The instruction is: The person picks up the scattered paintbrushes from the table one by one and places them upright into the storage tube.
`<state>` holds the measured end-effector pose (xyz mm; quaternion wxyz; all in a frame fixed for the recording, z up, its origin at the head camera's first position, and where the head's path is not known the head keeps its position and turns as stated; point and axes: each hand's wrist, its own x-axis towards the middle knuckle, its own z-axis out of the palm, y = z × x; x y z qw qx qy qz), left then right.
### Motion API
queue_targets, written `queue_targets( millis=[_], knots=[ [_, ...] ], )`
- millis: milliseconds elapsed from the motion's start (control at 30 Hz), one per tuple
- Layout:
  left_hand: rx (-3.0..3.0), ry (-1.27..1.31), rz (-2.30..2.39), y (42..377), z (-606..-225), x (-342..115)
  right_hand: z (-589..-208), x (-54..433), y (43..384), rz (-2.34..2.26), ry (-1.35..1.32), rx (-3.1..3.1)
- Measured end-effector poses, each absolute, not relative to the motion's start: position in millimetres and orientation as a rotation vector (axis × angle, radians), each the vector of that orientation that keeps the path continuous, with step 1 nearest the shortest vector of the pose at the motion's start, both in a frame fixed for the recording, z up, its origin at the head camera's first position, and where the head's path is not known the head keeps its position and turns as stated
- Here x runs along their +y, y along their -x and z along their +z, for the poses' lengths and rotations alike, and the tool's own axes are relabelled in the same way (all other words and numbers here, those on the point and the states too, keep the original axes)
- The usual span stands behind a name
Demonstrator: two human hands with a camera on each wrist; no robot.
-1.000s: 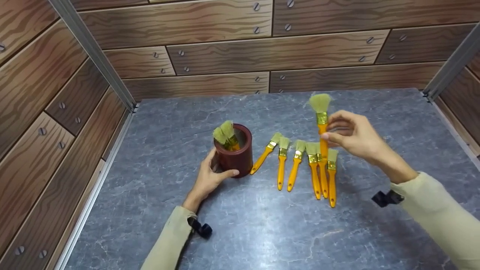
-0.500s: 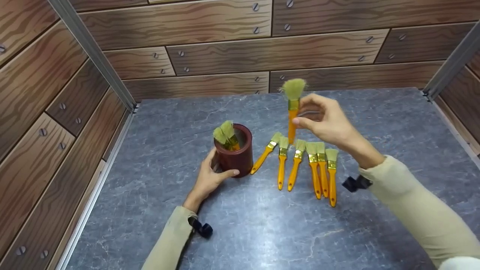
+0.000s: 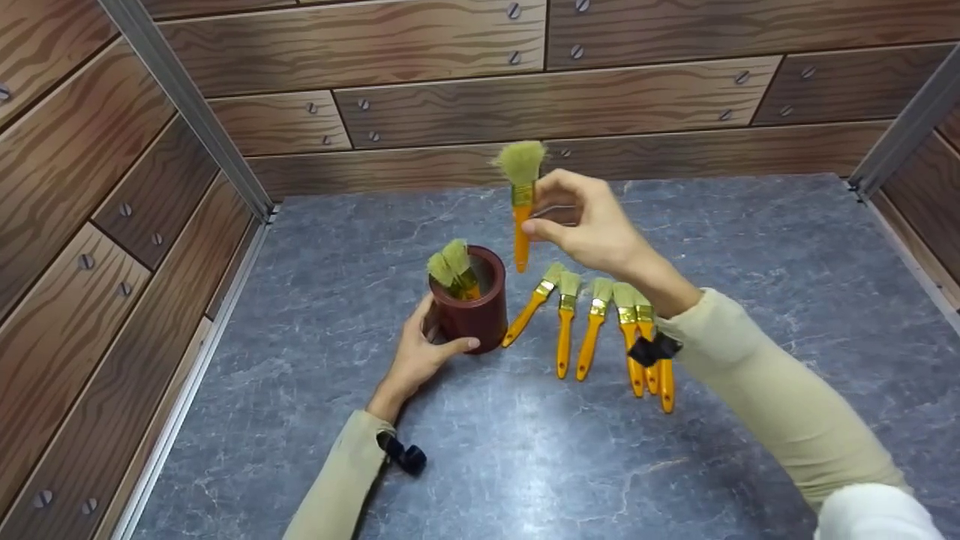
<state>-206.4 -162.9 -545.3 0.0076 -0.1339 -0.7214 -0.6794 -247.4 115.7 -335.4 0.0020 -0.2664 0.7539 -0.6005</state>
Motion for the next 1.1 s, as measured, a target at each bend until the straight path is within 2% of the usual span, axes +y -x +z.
queue_targets(
  millis=[600,1100],
  knots=[
    [-2.242,0.457,-2.141,207,-546,-164,-353,72,263,-1.909,0.776,2.327],
    [-2.23,0.472,-2.128,209,-547,-164,-357,73,266,-1.898,0.829,2.34]
  ],
)
